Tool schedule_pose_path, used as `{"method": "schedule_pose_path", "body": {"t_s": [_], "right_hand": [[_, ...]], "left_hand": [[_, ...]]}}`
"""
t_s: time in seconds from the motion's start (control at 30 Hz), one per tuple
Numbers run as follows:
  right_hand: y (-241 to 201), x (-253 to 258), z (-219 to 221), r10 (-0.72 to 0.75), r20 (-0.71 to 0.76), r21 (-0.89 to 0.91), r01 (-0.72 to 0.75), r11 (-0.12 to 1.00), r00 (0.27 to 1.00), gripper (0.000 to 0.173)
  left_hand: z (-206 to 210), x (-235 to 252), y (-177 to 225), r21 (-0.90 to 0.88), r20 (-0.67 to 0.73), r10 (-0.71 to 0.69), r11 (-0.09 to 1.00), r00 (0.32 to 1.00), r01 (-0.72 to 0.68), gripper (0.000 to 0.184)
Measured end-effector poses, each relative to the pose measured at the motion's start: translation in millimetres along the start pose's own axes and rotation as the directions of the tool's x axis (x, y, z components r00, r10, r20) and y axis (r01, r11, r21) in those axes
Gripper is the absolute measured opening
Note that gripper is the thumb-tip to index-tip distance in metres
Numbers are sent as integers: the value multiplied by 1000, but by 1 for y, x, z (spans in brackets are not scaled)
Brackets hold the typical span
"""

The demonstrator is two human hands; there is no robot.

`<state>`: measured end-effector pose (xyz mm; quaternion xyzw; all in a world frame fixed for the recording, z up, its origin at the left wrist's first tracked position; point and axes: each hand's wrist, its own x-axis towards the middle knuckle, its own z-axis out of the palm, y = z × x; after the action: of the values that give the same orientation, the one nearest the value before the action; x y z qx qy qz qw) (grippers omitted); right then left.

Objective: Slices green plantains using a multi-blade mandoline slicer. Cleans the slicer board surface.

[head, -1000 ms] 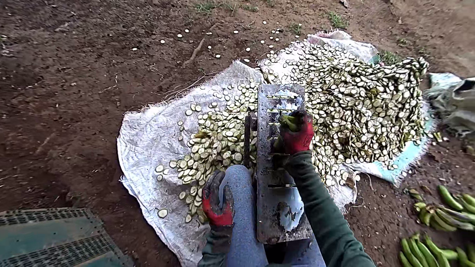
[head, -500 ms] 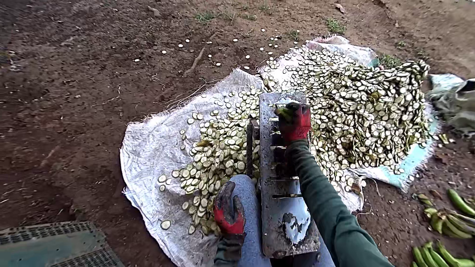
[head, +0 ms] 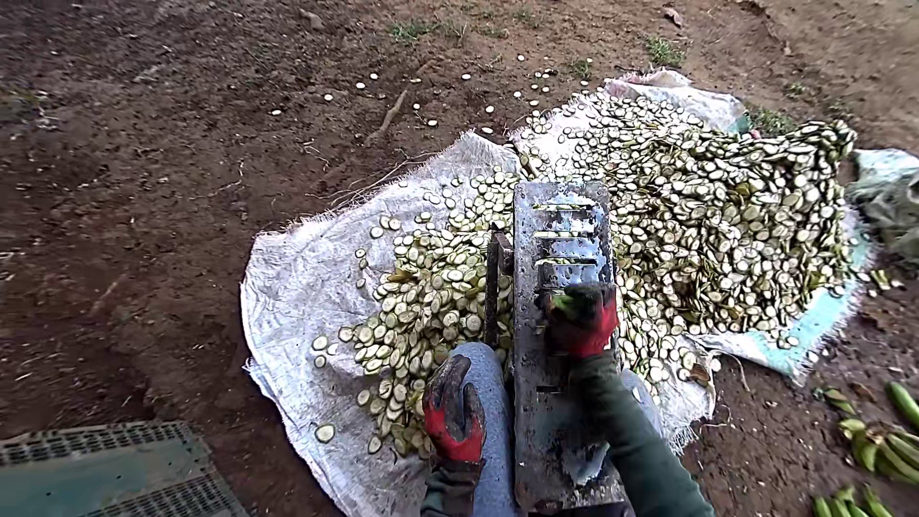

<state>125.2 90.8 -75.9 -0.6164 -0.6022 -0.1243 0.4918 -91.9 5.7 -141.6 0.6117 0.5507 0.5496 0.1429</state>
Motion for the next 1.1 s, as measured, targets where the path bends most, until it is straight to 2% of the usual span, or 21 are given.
{"method": "schedule_pose_path", "body": {"t_s": [0.1, 0.17, 0.23, 0.3, 0.37, 0.43, 0.5, 0.57, 0.63, 0.7, 0.73, 0.8, 0.87, 0.93, 0.97, 1.03, 1.1], "right_hand": [[18, 82, 43, 173, 162, -105, -158, 982, 971, 51], [15, 85, 41, 231, 204, -103, -214, 971, 951, 54], [6, 35, 11, 174, 163, -26, -172, 985, 971, 49], [-8, -50, -33, 80, 69, 48, -83, 995, 994, 42], [-30, -126, -79, 90, 82, 135, -100, 986, 993, 38], [-34, -148, -89, 39, 99, 191, -57, 980, 994, 35], [-20, -105, -62, -11, 108, 158, -6, 987, 994, 36], [1, -33, -17, -36, 120, 105, 23, 994, 992, 39], [16, 33, 22, 92, 235, 7, -96, 995, 968, 48], [19, 68, 37, 201, 281, -52, -194, 980, 939, 55], [17, 65, 33, 227, 287, -52, -222, 974, 931, 57], [7, 23, -1, 214, 285, -20, -218, 976, 934, 57], [0, -57, -45, 103, 194, 8, -106, 994, 976, 47], [-18, -131, -89, 83, 143, 42, -90, 995, 986, 41], [-21, -152, -101, 86, 144, 54, -95, 994, 986, 39], [-13, -142, -95, 50, 152, 78, -63, 995, 987, 40], [-2, -79, -63, 14, 216, 62, -28, 998, 976, 43]], "left_hand": [[-3, 1, 2, 16, -11, -30, 999, 1000, 30, 34], [-5, -1, 2, 20, -4, -32, 999, 999, 32, 34], [-6, -2, 1, -3, -3, -28, 1000, 1000, 28, 33], [-6, -2, 2, -38, -5, -32, 999, 999, 32, 33], [-7, -2, 2, -68, 4, -37, 997, 999, 37, 33], [-5, -1, 4, -74, 13, -46, 996, 999, 47, 33], [-4, 0, 6, -55, 25, -53, 997, 998, 55, 34], [-4, 0, 5, -38, 20, -57, 998, 998, 58, 35], [-5, -1, 2, -36, 8, -72, 997, 997, 73, 36], [-5, -2, 1, -59, 1, -75, 995, 997, 75, 36], [-6, -1, 1, -63, 4, -63, 996, 998, 63, 36], [-5, -1, 3, -69, 11, -50, 996, 999, 50, 36], [-5, -2, 3, -87, 16, -47, 995, 999, 48, 36], [-4, -1, 2, -97, 20, -39, 994, 999, 40, 36], [-3, 0, 3, -90, 25, -38, 995, 999, 40, 36], [1, 1, 5, -73, 24, -41, 996, 999, 43, 36], [0, 1, 4, -81, 32, -37, 996, 999, 40, 36]]}}
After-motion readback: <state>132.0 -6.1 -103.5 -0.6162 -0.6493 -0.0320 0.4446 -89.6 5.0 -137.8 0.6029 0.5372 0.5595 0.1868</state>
